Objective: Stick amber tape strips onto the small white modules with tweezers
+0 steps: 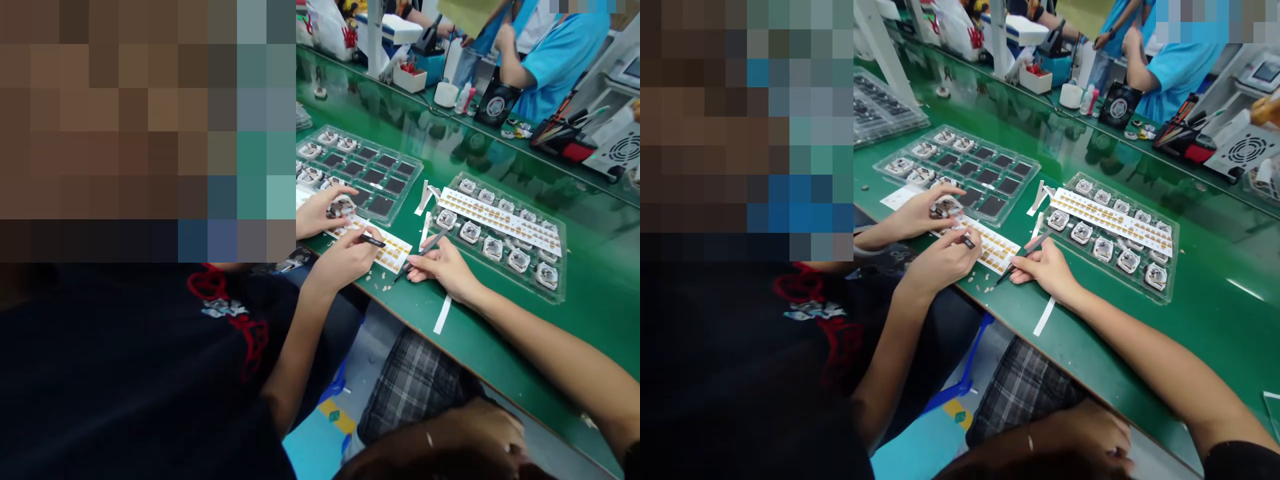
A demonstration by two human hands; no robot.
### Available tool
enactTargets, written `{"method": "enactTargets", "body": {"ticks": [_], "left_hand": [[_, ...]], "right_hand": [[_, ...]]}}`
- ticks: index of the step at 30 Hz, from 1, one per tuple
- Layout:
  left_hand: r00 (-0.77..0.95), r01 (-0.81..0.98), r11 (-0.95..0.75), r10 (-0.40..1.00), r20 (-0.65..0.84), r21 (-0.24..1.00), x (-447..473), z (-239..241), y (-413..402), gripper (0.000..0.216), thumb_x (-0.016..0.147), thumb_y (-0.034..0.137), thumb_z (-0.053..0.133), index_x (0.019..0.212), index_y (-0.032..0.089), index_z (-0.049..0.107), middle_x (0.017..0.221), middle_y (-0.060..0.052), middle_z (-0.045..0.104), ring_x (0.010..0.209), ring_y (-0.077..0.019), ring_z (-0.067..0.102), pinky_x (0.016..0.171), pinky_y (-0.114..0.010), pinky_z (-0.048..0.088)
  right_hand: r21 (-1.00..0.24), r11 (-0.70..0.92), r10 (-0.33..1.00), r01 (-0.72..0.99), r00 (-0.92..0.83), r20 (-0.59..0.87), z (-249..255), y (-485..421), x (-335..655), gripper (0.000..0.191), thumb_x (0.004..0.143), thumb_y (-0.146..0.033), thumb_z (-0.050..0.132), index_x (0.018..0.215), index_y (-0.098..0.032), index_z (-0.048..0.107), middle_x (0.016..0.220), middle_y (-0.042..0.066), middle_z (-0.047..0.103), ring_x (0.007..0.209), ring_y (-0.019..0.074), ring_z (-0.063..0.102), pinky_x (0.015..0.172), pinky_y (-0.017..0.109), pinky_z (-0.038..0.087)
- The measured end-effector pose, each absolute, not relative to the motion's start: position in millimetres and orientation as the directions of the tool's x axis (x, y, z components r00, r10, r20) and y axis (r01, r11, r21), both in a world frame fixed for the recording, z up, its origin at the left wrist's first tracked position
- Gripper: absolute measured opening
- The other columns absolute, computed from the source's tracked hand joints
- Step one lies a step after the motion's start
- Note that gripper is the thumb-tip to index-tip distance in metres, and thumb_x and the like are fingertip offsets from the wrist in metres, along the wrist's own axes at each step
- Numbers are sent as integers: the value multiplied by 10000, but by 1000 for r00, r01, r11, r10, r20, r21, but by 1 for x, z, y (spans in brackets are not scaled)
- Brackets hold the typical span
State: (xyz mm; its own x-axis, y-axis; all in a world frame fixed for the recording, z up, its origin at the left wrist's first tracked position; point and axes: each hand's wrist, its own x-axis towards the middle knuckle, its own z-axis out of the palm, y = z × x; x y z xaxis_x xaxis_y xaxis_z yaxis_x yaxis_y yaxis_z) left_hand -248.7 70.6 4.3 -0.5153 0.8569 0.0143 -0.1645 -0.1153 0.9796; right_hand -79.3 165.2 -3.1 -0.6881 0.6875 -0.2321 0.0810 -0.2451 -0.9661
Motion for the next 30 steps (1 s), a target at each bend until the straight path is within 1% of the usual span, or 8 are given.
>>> {"method": "enactTargets", "body": {"ticks": [3,6,9,13,16,22,25,30], "left_hand": [[-431,-484,-27,877,-211,875,-267,12,79,301,836,-63,355,746,58,615,797,10,494,861,-86,647,685,-162,445],[-334,-756,9,854,-399,654,-262,16,78,347,848,-68,279,759,31,600,796,27,493,688,-8,614,591,-88,402],[-253,-907,-24,830,-498,421,-257,20,77,366,881,-43,237,799,7,591,788,25,515,610,31,587,559,-47,398],[-180,-963,-36,822,-540,266,-259,22,77,389,888,-40,200,853,-13,587,809,-16,562,664,4,644,565,-63,442],[-126,-987,-42,809,-574,157,-265,18,75,416,918,0,165,843,20,574,764,-6,582,630,-1,657,537,-53,432],[297,-947,150,752,-589,-285,-274,10,67,252,991,246,392,826,121,535,634,-7,605,541,-79,666,535,-79,522],[294,-941,134,781,-551,-312,-273,11,66,172,972,246,452,867,139,536,632,-30,624,549,-114,675,540,-97,557],[157,-980,61,827,-539,-192,-279,15,72,156,962,198,403,939,147,549,669,-39,628,582,-133,686,536,-126,576]], "right_hand": [[-966,-237,681,103,-691,-240,-2,165,-81,612,595,-373,868,905,-224,362,592,-23,693,544,153,701,523,200,603],[-961,-242,668,136,-695,-267,0,166,-82,576,611,-362,859,899,-217,382,599,-10,694,558,172,708,530,219,611],[-950,-277,647,147,-702,-298,2,166,-83,520,618,-338,855,873,-202,422,598,5,695,565,171,711,537,211,611],[-914,-366,587,173,-720,-371,4,166,-87,480,619,-316,854,846,-187,452,607,25,705,531,149,695,517,192,602],[-919,-369,606,138,-714,-350,4,164,-88,472,637,-323,847,858,-189,452,607,15,701,547,153,700,539,206,611],[-950,-301,629,81,-732,-261,-1,163,-83,512,639,-387,849,875,-198,436,594,-15,679,599,184,721,583,253,629],[-953,-291,628,82,-735,-255,-2,163,-81,521,636,-396,852,878,-201,433,610,-5,686,609,193,725,586,259,630],[-952,-288,612,104,-744,-267,-2,162,-82,509,633,-407,852,852,-204,439,609,10,697,569,192,716,547,246,619]]}}
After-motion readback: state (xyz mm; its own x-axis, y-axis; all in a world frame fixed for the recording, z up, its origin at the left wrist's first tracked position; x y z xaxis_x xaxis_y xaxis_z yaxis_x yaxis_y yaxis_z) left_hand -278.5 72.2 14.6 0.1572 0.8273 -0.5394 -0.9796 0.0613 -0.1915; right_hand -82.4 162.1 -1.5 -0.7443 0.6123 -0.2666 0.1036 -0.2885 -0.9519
